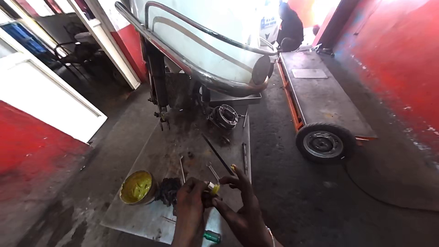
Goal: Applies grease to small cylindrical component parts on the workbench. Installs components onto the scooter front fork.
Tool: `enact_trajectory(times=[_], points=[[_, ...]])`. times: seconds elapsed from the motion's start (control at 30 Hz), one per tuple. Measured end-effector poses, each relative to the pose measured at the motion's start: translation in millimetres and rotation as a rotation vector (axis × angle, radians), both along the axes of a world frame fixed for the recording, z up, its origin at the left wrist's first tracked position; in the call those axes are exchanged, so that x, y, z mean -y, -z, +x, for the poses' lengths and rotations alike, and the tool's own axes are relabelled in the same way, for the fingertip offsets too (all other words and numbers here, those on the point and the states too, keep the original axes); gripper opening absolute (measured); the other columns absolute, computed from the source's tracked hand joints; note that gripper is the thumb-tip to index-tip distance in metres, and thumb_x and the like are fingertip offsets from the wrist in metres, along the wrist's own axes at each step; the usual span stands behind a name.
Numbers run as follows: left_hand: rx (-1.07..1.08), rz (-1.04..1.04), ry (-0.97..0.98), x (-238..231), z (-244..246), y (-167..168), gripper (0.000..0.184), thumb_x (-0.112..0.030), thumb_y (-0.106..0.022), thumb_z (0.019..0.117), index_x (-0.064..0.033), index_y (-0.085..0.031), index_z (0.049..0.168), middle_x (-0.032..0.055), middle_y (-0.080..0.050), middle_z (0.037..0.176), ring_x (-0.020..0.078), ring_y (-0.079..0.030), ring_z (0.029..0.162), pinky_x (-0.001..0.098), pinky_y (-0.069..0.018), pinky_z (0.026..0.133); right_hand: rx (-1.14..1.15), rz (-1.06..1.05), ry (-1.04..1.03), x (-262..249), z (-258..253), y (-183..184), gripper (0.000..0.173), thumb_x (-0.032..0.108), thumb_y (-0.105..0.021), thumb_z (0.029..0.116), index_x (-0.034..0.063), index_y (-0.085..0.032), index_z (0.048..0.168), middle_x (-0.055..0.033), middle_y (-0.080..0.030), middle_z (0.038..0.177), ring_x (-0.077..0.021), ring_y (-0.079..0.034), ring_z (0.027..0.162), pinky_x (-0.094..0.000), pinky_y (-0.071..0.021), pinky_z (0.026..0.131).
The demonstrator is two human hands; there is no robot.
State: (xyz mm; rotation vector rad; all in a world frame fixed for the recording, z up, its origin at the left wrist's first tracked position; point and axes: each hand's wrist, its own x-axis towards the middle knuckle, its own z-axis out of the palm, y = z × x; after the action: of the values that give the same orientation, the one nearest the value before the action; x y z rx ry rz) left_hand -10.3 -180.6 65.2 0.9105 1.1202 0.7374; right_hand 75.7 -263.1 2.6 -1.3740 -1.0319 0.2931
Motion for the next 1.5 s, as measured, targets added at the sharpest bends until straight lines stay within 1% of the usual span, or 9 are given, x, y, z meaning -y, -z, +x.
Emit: enact_trajectory(times=[0.4,0.53,0.7,0.8,0.87,0.93,1.03,1.27,1.5], points=[[0.275,-0.187,0.031,8.5,-8.7,-0.4,0.019,-0.001,-0.039,0.1063,0.0005,-0.054,0.096,0.0108,-0.07,0.076,0.0185,-0.071,0.062,0.0336,-0.0634,0.06,-0.208,0.074,-0.013,-2.8,6.6,-16.7,0.068,0.011,-0.079,0.0835,-0.0044,-0.048,0.142,-0.0003,-0.076,0.1,-0.0048,-0.071,0.098,-0.0237,-0.0571,0.091],[0.38,-0.014,0.207,6.5,-31.0,7.2,0.02,0.009,-0.052,0.0973,0.0007,-0.069,0.104,0.0114,-0.076,0.087,0.0185,-0.075,0.07,0.0324,-0.0644,0.065,-0.461,0.045,-0.217,6.2,19.3,-32.6,0.066,0.006,-0.079,0.0832,0.0014,-0.05,0.142,0.0019,-0.076,0.094,-0.0059,-0.071,0.091,-0.0244,-0.0572,0.086],[0.227,0.364,0.36,5.7,-50.0,3.2,0.023,0.012,-0.07,0.0857,-0.001,-0.077,0.102,0.0022,-0.078,0.089,0.0108,-0.075,0.072,0.028,-0.0653,0.068,-0.667,-0.064,-0.393,12.3,27.5,-46.9,0.071,-0.001,-0.077,0.0828,-0.0007,-0.044,0.146,-0.001,-0.075,0.091,-0.01,-0.073,0.084,-0.027,-0.0612,0.079],[0.17,0.473,0.372,5.8,-56.3,-7.2,0.022,0.013,-0.07,0.0849,-0.0001,-0.077,0.101,0.0004,-0.078,0.088,0.0089,-0.074,0.071,0.0259,-0.065,0.068,-0.553,-0.034,-0.408,13.4,25.5,-44.4,0.067,0.008,-0.077,0.0869,-0.0011,-0.046,0.146,-0.0001,-0.076,0.098,-0.008,-0.071,0.091,-0.0266,-0.0591,0.084],[0.167,0.482,0.361,5.5,-60.5,-13.4,0.022,0.014,-0.071,0.0833,-0.0009,-0.077,0.098,0.0006,-0.078,0.086,0.0093,-0.075,0.069,0.0262,-0.0652,0.066,-0.361,0.037,-0.392,14.8,25.4,-32.6,0.059,0.027,-0.075,0.0921,0.0071,-0.055,0.144,0.0007,-0.072,0.119,-0.0083,-0.065,0.113,-0.0288,-0.0537,0.096],[0.166,0.48,0.369,4.1,-65.6,-18.3,0.021,0.013,-0.072,0.0827,-0.0024,-0.077,0.096,-0.0001,-0.078,0.085,0.0093,-0.074,0.068,0.0265,-0.065,0.064,-0.176,0.111,-0.398,14.8,28.0,-21.1,0.054,0.042,-0.07,0.0953,0.0229,-0.058,0.145,0.0021,-0.059,0.144,-0.0103,-0.053,0.133,-0.0319,-0.0482,0.108],[0.165,0.459,0.402,3.9,-70.7,-22.8,0.022,0.012,-0.073,0.0818,-0.0047,-0.077,0.095,-0.0013,-0.078,0.083,0.0081,-0.073,0.066,0.0256,-0.0643,0.062,-0.05,0.122,-0.527,18.6,29.0,-20.2,0.058,0.054,-0.059,0.0987,0.028,-0.051,0.15,-0.0015,-0.039,0.16,-0.0139,-0.038,0.145,-0.0358,-0.0371,0.118],[0.145,0.469,0.44,0.9,-73.3,-27.6,0.019,0.011,-0.073,0.082,-0.0049,-0.075,0.093,-0.0012,-0.077,0.083,0.0078,-0.073,0.065,0.0249,-0.0635,0.06,0.064,0.014,-0.683,20.9,24.0,-22.7,0.074,0.069,-0.043,0.0982,0.0227,-0.043,0.156,-0.0148,-0.03,0.162,-0.0222,-0.028,0.15,-0.0418,-0.0265,0.123],[0.161,0.377,0.422,-2.2,-74.0,-26.5,0.019,0.012,-0.074,0.0808,-0.0052,-0.076,0.09,-0.0004,-0.077,0.081,0.0092,-0.072,0.062,0.0265,-0.0638,0.058,0.501,-0.057,-0.452,23.8,32.3,-23.6,0.067,0.069,-0.047,0.0973,0.0314,-0.043,0.153,-0.0133,-0.039,0.157,-0.0266,-0.032,0.149,-0.0437,-0.0291,0.12]])
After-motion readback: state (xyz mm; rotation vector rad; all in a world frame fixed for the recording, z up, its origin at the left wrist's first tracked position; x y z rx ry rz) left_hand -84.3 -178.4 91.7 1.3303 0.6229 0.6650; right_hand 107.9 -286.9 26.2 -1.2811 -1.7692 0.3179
